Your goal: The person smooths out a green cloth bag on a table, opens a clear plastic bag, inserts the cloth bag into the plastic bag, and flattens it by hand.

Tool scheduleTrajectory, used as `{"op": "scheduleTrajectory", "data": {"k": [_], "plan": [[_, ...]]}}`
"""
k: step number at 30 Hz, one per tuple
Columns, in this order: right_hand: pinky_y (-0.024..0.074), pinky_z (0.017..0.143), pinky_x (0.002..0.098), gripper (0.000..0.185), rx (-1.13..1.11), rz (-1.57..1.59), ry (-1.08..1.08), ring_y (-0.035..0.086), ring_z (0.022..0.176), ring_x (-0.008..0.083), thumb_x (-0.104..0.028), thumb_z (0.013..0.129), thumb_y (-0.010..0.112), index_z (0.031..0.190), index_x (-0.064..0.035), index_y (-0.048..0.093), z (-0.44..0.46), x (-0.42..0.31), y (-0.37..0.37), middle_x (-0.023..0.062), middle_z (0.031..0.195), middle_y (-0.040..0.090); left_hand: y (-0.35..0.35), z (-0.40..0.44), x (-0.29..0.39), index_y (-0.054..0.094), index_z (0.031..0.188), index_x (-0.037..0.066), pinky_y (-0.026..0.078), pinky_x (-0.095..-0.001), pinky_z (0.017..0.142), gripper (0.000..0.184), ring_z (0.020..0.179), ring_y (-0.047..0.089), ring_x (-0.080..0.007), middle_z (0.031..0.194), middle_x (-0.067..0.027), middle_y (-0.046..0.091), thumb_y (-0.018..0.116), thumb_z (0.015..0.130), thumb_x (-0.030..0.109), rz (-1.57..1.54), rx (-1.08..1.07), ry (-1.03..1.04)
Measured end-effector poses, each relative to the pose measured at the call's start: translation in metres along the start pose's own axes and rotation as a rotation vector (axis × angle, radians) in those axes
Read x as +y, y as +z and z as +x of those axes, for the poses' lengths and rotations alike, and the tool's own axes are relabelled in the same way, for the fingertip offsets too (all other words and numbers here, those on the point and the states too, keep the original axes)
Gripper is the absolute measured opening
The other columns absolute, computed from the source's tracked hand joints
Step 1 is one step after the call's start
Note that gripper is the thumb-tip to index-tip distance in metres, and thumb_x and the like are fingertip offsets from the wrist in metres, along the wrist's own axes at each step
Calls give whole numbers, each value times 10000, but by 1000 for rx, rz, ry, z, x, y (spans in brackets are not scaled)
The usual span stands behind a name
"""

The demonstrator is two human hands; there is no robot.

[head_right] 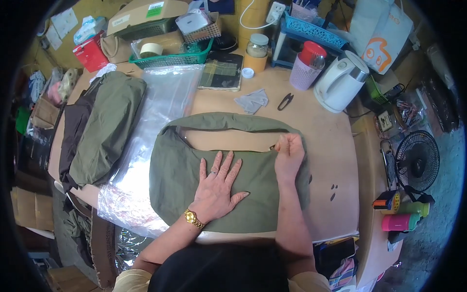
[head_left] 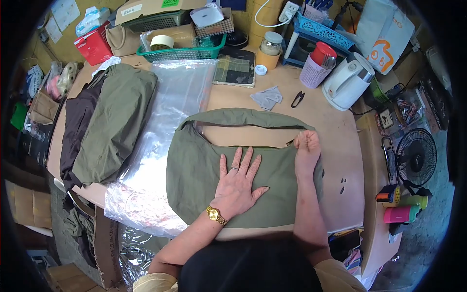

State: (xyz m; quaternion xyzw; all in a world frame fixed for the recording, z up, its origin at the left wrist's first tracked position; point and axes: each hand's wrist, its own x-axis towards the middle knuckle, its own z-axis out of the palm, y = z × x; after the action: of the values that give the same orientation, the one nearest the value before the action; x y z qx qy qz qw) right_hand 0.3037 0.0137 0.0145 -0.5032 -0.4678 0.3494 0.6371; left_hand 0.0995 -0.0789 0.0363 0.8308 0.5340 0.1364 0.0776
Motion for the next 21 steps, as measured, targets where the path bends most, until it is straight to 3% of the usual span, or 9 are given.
{"op": "scheduleTrajectory", "data": {"k": [2,3,5,6,8,11,18,20,21], "plan": [[461,650,275,100,-22,-441,-154,552,653,136,-68,944,602,858,-32,565,-2,-9,-3,76,748,589,-4,0,1,379,1492,64,180,-616,1148,739,1455,259,-382,1554,-179,324,587,915,477,-72,33,-20],[466,690,322,88,-77,-547,-251,572,691,215,-68,897,662,856,-43,588,0,-5,-1,91,778,615,-4,1,2,379,1492,64,180,-616,1148,739,1455,259,-382,1554,-179,324,587,915,477,-77,35,-19],[465,710,352,88,-114,-658,-305,574,728,250,-65,871,686,859,-47,602,-4,-3,2,93,792,629,-5,5,0,424,1437,47,389,-550,1034,628,1262,489,-398,1467,-196,419,659,895,258,-186,168,-69],[464,730,383,98,-148,-766,-357,576,765,285,-62,844,711,863,-51,615,-7,-5,5,95,807,643,-10,11,2,424,1437,47,389,-550,1034,628,1262,489,-398,1467,-196,419,659,895,258,-183,166,-67],[452,763,406,104,-141,-712,-263,566,818,284,-56,825,724,861,-60,627,-7,-5,6,80,807,643,-19,29,9,541,1297,1,513,-482,825,462,957,618,-393,1293,-210,516,663,857,73,-533,279,-193],[471,743,338,85,-142,-776,-321,557,780,206,-49,845,717,864,-41,635,-11,-4,5,60,797,635,-1,57,-3,593,1196,-43,531,-468,706,341,786,623,-403,1171,-230,529,630,865,31,-438,282,-189],[444,765,347,31,-91,-769,-378,580,802,222,-79,895,662,914,-65,682,-12,-13,3,51,819,649,11,28,1,554,1243,-89,504,-425,833,416,947,585,-371,1107,-215,517,617,849,28,-407,221,11],[431,789,355,46,-108,-821,-394,582,815,228,-91,899,656,927,-73,688,-15,-21,8,47,830,652,13,20,5,546,1243,-119,465,-413,909,427,1029,527,-362,1127,-214,506,602,852,42,-112,209,118],[412,820,372,53,-135,-859,-427,576,821,236,-106,890,667,930,-82,691,-17,-24,11,40,832,650,18,18,8,532,1242,-142,447,-416,947,428,1050,503,-367,1160,-222,497,584,862,47,-138,177,77]]}}
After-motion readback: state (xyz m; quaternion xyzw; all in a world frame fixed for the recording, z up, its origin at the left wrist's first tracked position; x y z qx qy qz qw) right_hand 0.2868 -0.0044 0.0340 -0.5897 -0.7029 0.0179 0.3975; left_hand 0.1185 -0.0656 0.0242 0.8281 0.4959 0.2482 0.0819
